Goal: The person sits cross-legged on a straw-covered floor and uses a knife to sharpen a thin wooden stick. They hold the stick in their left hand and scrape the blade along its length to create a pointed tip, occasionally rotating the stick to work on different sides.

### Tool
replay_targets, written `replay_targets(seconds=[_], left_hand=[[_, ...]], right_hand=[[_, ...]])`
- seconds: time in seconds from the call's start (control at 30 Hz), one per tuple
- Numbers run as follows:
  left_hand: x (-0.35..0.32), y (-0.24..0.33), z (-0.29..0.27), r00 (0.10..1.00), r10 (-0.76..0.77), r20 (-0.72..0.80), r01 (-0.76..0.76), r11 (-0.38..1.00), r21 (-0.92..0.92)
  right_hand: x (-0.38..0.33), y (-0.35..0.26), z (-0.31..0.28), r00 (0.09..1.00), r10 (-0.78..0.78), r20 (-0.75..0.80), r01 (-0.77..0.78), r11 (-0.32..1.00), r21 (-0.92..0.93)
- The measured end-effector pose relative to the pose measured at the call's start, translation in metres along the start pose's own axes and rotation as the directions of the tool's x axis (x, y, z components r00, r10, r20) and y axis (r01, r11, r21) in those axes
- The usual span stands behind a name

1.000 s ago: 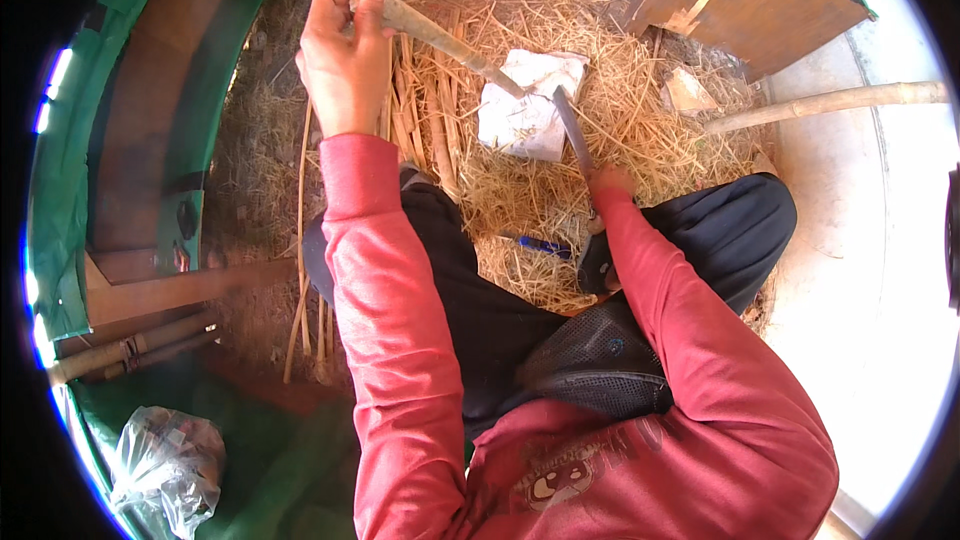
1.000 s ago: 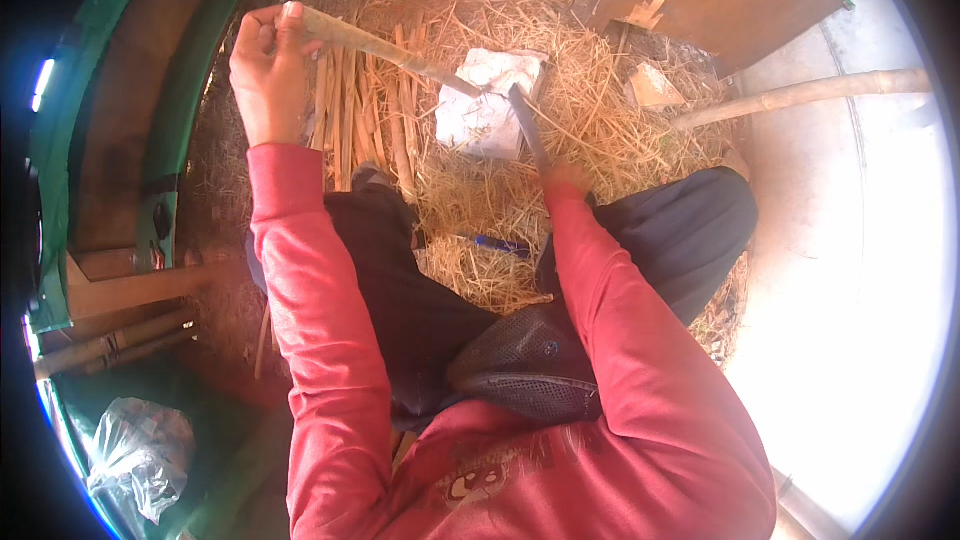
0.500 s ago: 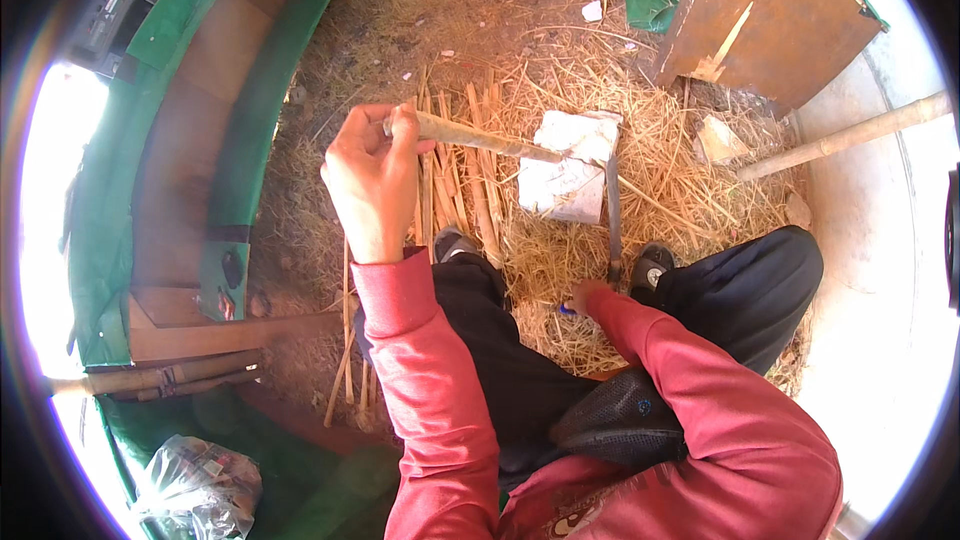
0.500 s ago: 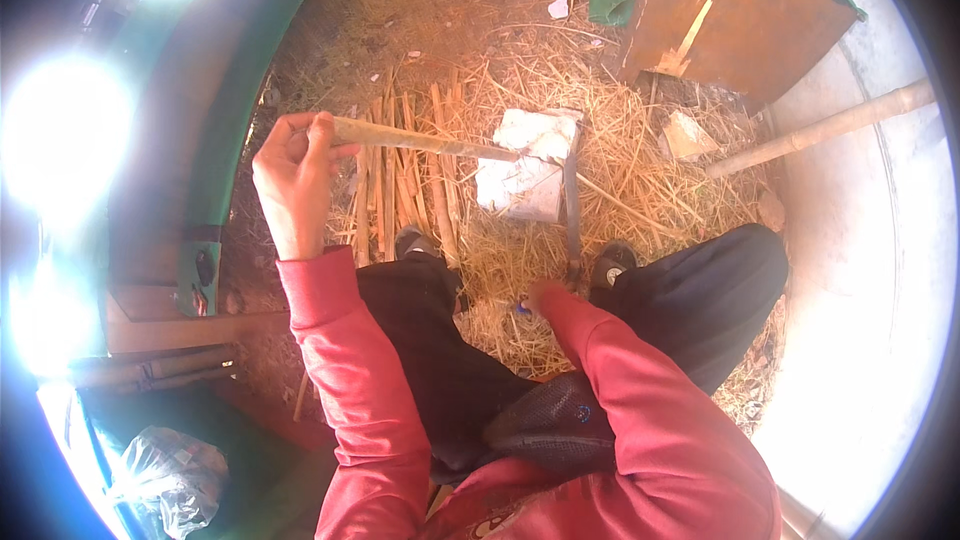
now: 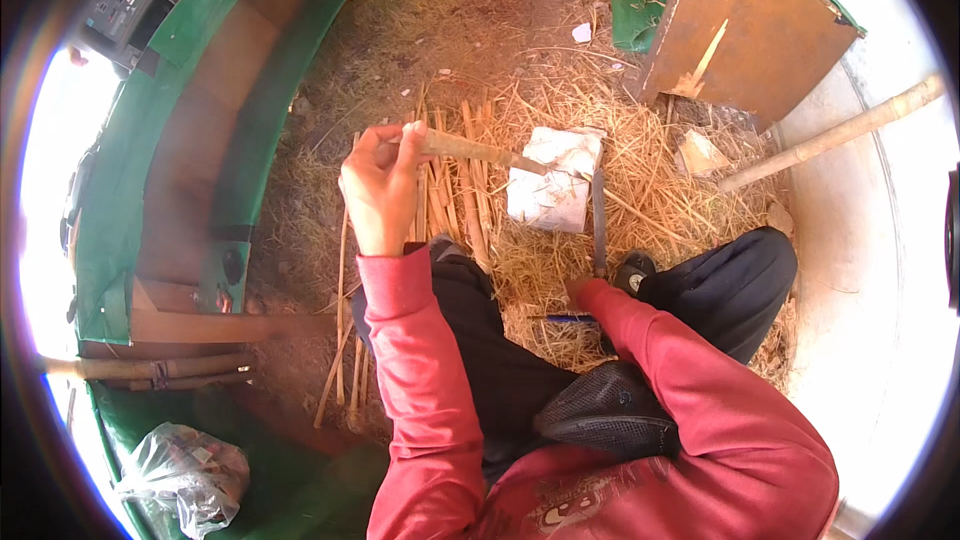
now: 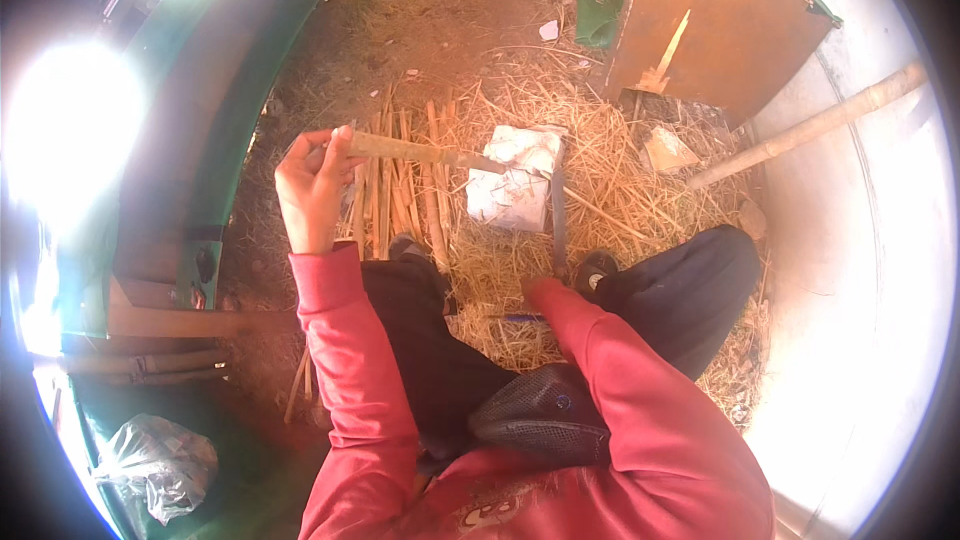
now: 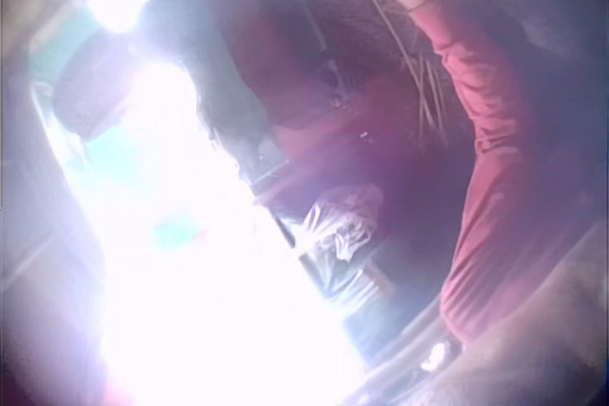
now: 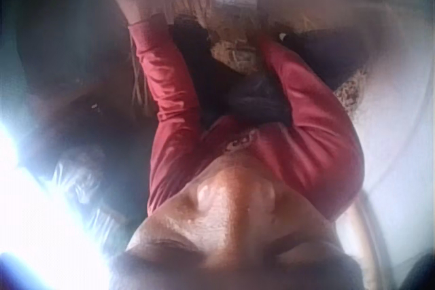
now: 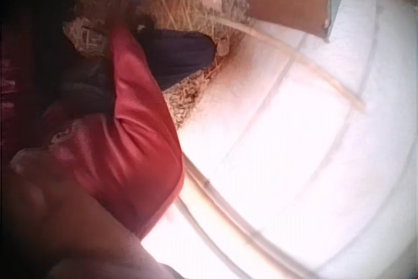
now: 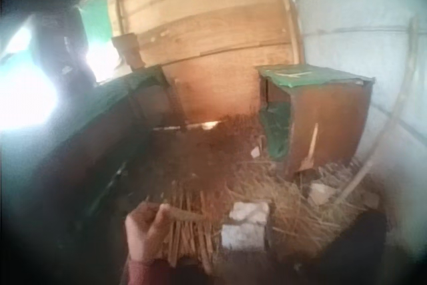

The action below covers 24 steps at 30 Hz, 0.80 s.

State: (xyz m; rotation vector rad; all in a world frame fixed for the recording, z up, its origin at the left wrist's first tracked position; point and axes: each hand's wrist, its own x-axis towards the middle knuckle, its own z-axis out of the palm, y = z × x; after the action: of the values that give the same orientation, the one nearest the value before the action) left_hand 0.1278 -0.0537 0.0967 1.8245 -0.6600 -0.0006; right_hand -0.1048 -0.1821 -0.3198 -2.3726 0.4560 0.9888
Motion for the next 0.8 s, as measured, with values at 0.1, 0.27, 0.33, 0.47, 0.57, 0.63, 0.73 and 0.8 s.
replay_targets(seconds=[0.1, 0.27, 0.33, 0.47, 0.57, 0.63, 0.73, 0.8], left_hand=[[-0.010, 0.000, 0.001, 1.000, 0.002, 0.003, -0.002, 0.999, -0.046], [-0.010, -0.003, 0.003, 0.980, 0.186, -0.071, -0.184, 0.982, 0.034], [-0.012, 0.002, -0.004, 0.992, 0.120, -0.027, -0.118, 0.992, 0.053], [-0.014, -0.003, -0.009, 0.998, 0.061, 0.013, -0.061, 0.998, 0.033], [-0.014, -0.006, -0.010, 0.998, 0.021, 0.051, -0.019, 0.999, -0.045], [-0.020, 0.004, -0.005, 0.998, -0.017, 0.054, 0.023, 0.995, -0.102], [-0.041, 0.010, -0.007, 0.997, -0.070, 0.038, 0.074, 0.990, -0.120], [-0.063, 0.011, -0.013, 0.998, -0.059, 0.009, 0.060, 0.995, -0.074]], right_hand=[[-0.002, -0.007, 0.019, 0.989, 0.008, -0.150, -0.023, 0.995, -0.097], [0.005, -0.026, 0.047, 0.988, -0.154, -0.022, 0.139, 0.936, -0.324], [0.018, -0.024, 0.036, 0.970, -0.226, -0.092, 0.192, 0.939, -0.285], [0.001, -0.018, 0.021, 0.995, -0.076, -0.059, 0.075, 0.997, -0.028], [-0.015, -0.006, -0.028, 0.988, 0.143, 0.050, -0.143, 0.990, -0.002], [-0.038, 0.002, -0.058, 0.959, 0.249, -0.133, -0.257, 0.965, -0.050], [-0.095, -0.016, -0.131, 0.978, 0.189, -0.090, -0.172, 0.971, 0.164], [-0.143, -0.042, -0.167, 0.971, 0.086, -0.223, 0.037, 0.868, 0.495]])
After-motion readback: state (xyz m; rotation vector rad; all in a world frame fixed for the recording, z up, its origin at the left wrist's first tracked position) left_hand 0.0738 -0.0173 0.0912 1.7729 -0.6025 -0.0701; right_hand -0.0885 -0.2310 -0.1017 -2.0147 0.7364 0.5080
